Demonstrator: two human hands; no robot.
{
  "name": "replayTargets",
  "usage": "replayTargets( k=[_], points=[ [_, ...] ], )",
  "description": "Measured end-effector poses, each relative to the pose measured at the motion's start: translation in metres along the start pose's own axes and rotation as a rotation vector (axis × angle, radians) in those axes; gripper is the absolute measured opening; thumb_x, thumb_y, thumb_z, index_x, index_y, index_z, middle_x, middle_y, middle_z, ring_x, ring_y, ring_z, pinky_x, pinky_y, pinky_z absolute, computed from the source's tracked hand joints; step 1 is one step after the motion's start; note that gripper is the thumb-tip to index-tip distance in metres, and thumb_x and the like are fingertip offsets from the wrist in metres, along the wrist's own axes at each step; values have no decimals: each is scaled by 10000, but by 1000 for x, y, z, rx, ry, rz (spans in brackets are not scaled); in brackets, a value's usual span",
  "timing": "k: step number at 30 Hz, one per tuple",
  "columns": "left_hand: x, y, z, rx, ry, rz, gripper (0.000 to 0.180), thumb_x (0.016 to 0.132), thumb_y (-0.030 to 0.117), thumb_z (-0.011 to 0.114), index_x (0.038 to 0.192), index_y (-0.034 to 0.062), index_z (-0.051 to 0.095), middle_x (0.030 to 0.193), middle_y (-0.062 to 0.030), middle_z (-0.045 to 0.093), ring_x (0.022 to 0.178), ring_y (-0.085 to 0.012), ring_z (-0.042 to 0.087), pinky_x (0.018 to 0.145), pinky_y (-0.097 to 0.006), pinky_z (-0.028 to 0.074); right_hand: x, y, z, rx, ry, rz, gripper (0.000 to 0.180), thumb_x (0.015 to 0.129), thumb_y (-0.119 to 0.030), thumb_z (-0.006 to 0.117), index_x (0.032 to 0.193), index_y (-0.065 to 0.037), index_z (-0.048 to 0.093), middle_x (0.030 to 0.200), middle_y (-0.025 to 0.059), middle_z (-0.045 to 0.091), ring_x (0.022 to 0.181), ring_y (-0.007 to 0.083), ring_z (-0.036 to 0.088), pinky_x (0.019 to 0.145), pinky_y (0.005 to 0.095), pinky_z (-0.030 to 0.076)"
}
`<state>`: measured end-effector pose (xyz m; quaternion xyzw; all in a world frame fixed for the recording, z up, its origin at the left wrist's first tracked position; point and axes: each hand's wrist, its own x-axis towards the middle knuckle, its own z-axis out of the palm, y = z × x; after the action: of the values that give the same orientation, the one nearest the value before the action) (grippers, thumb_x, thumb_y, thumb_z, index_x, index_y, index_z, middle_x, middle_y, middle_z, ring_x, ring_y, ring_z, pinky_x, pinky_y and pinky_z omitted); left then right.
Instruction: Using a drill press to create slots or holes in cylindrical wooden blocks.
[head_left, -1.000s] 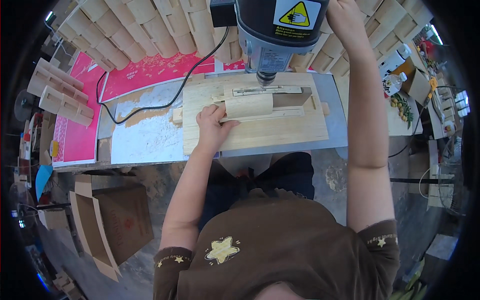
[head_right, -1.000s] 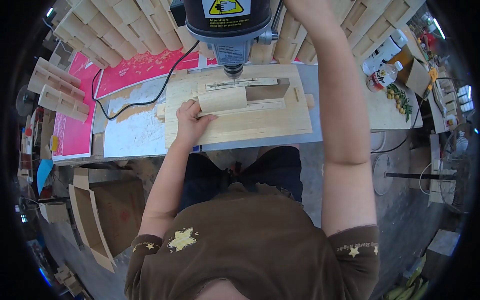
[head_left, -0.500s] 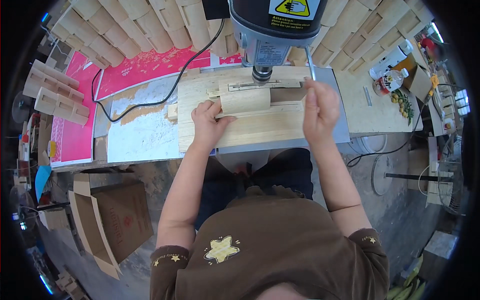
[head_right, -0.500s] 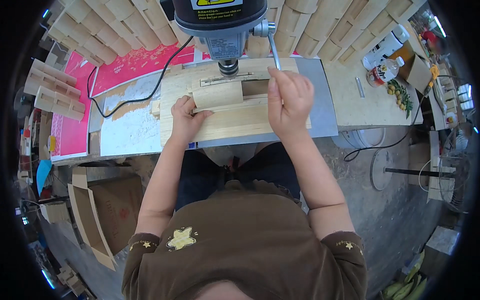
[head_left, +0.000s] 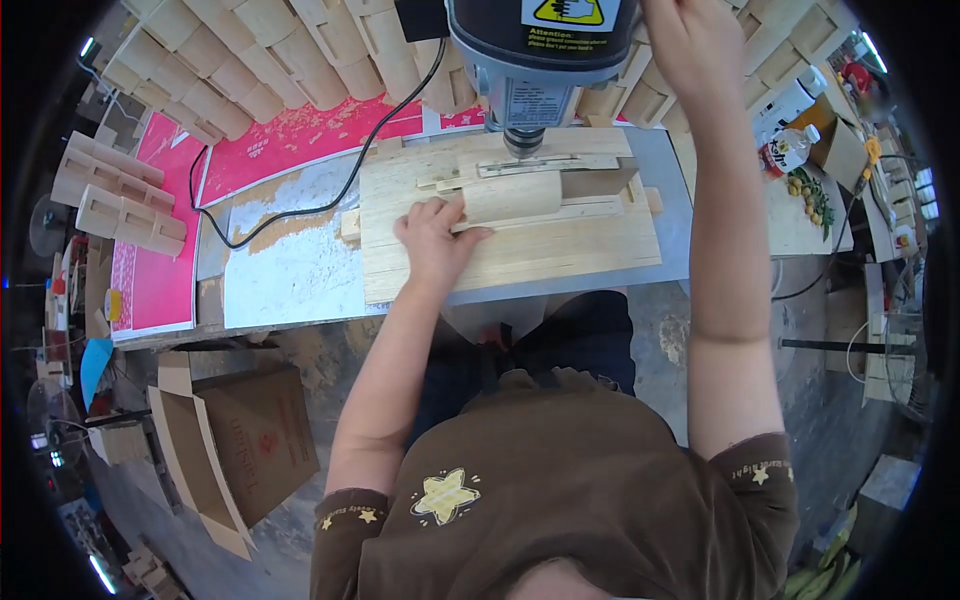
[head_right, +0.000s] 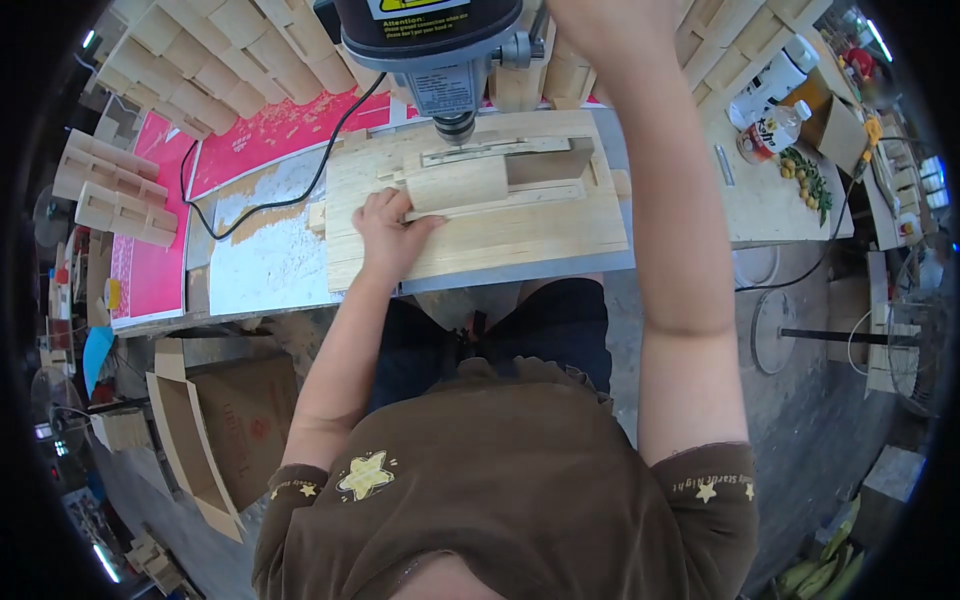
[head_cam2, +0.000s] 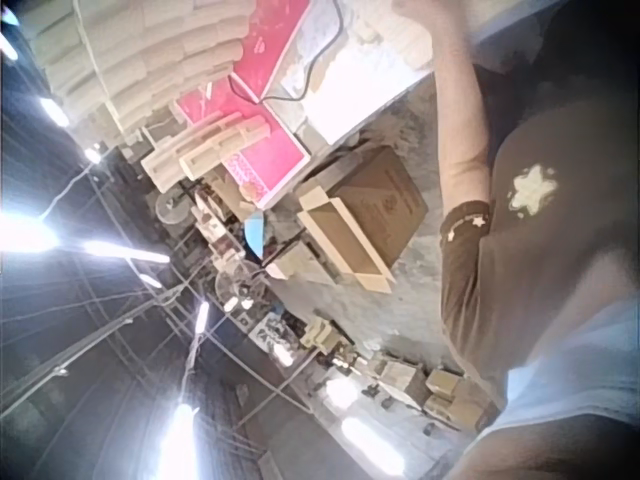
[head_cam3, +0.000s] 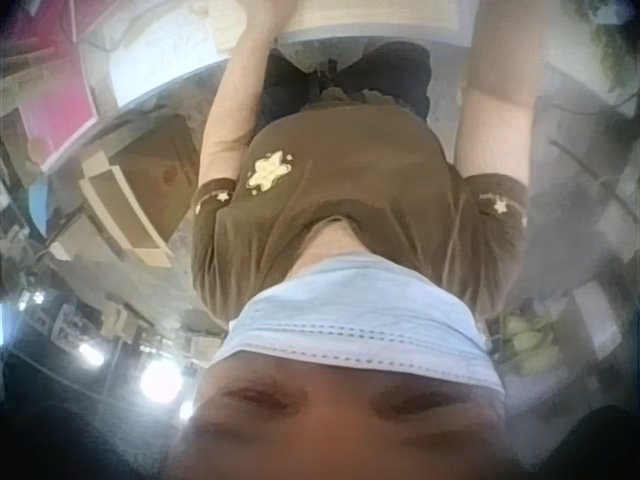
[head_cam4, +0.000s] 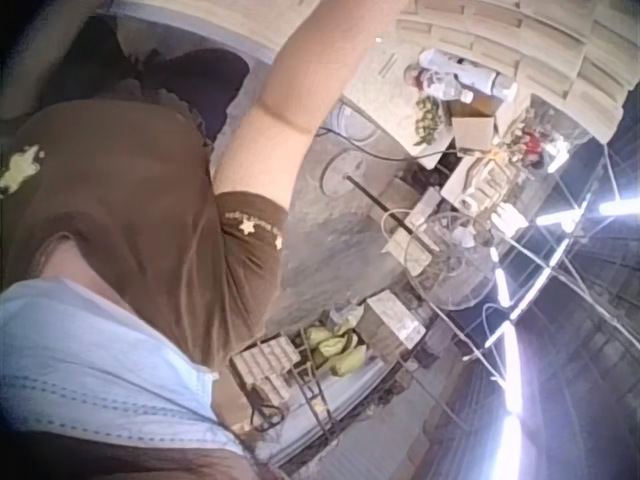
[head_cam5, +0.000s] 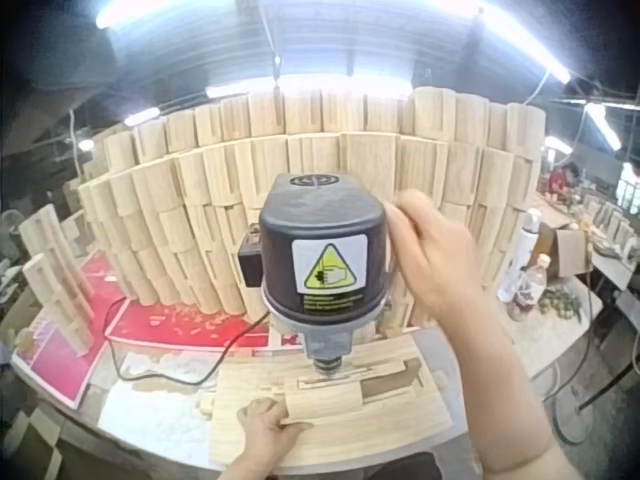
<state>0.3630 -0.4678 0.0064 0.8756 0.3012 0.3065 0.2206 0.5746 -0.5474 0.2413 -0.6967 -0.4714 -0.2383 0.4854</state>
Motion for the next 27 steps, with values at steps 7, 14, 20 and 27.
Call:
replayTargets(
  k=[7, 14, 20, 27],
  points=[
    [7, 22, 16, 35, -39, 8, 494, 599, 300, 782, 1055, 167, 647, 803, -3, 536, 865, -209, 491, 817, -396, 268, 20, -4, -18, -86, -123, -10, 337, 871, -271, 454, 817, 19, 617, 767, 205, 616, 753, 339, 612, 669, 390, 458],
    [4, 17, 8, 21, -39, -32, 380, 617, 240, 779, 969, 163, 656, 770, 10, 524, 836, -194, 498, 852, -383, 256, -77, -7, -41, 17, -276, 26, 116, 795, -136, 629, 785, -22, 608, 581, 85, 513, 526, 244, 507, 503, 316, 384],
    [14, 23, 14, 13, -4, 57, 372, 600, 304, 774, 902, 131, 642, 756, -15, 514, 810, -222, 493, 806, -397, 274, -141, 38, 2, 189, 75, -155, 46, 772, -70, 629, 803, -42, 611, 720, 102, 543, 695, 302, 541, 634, 377, 417],
    [-5, -23, 32, -173, -34, 37, 328, 590, 168, 768, 865, 55, 629, 957, -150, 563, 940, -345, 492, 827, -445, 373, -178, 67, 42, 116, 167, -269, 119, 675, -102, 637, 774, -87, 573, 783, 84, 517, 781, 298, 525, 757, 435, 434]
  ],
)
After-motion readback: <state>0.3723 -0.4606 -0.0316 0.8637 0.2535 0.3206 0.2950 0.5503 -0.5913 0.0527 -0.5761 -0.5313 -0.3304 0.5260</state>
